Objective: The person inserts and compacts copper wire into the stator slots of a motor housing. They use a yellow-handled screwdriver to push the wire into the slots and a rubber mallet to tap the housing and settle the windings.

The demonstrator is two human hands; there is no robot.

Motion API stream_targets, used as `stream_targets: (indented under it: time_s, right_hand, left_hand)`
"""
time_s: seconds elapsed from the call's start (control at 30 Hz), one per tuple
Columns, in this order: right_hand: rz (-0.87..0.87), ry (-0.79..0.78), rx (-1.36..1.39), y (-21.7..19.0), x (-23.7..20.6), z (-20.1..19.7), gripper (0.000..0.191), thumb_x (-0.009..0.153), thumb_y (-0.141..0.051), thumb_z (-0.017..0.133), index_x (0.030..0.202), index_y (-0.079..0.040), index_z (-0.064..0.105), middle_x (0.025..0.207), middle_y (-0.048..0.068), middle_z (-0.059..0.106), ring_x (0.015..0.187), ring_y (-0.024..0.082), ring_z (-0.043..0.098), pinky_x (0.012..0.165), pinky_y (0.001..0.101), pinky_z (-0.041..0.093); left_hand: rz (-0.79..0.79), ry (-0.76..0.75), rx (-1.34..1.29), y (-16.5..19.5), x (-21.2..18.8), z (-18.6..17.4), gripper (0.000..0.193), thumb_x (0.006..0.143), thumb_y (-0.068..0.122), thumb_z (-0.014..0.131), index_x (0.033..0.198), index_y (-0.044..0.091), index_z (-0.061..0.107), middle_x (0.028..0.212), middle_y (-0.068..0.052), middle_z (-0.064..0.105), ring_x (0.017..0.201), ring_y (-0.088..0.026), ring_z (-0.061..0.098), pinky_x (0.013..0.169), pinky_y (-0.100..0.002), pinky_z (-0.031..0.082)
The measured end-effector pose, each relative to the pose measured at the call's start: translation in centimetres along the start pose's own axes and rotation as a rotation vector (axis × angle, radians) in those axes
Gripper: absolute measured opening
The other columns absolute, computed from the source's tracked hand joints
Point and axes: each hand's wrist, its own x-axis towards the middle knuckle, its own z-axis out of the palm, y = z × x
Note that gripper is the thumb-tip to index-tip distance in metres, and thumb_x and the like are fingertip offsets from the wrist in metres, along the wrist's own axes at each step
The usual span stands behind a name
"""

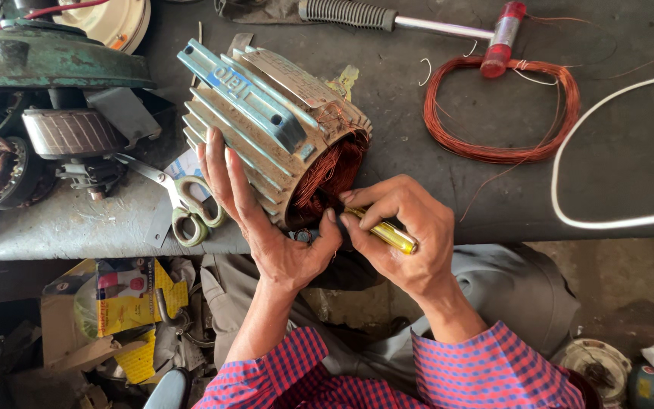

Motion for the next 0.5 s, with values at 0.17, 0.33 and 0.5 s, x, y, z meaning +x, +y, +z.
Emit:
stream_targets:
  time_s: [0.17, 0.33, 0.5]
  right_hand:
    - [0.070, 0.006, 0.026, 0.07, -0.16, 0.04, 0.025, 0.086, 0.003, 0.083, 0.088, -0.004, 0.059, 0.103, 0.012, 0.072, 0.097, 0.019, 0.076, 0.081, 0.0277, 0.063]
    - [0.283, 0.013, 0.146, 0.42, -0.25, -0.25, 0.022, 0.086, 0.004, 0.081, 0.089, -0.003, 0.060, 0.104, 0.011, 0.073, 0.093, 0.014, 0.073, 0.081, 0.0249, 0.060]
    - [0.335, -0.006, 0.207, 0.30, 0.54, -0.48, 0.021, 0.087, 0.004, 0.080, 0.089, -0.003, 0.060, 0.103, 0.010, 0.073, 0.092, 0.013, 0.071, 0.081, 0.0250, 0.058]
  left_hand:
    - [0.003, 0.004, -0.004, 0.03, -0.05, 0.00, 0.110, 0.084, 0.028, 0.080, 0.171, 0.016, 0.014, 0.171, -0.015, 0.017, 0.158, -0.034, 0.014, 0.132, -0.054, 0.008]
    - [0.004, 0.009, -0.004, -0.01, -0.09, 0.06, 0.109, 0.085, 0.029, 0.079, 0.171, 0.017, 0.014, 0.171, -0.015, 0.016, 0.158, -0.034, 0.014, 0.131, -0.054, 0.009]
    - [0.005, 0.011, -0.002, -0.04, -0.07, 0.12, 0.109, 0.085, 0.030, 0.079, 0.171, 0.017, 0.013, 0.170, -0.016, 0.016, 0.158, -0.034, 0.015, 0.131, -0.054, 0.010]
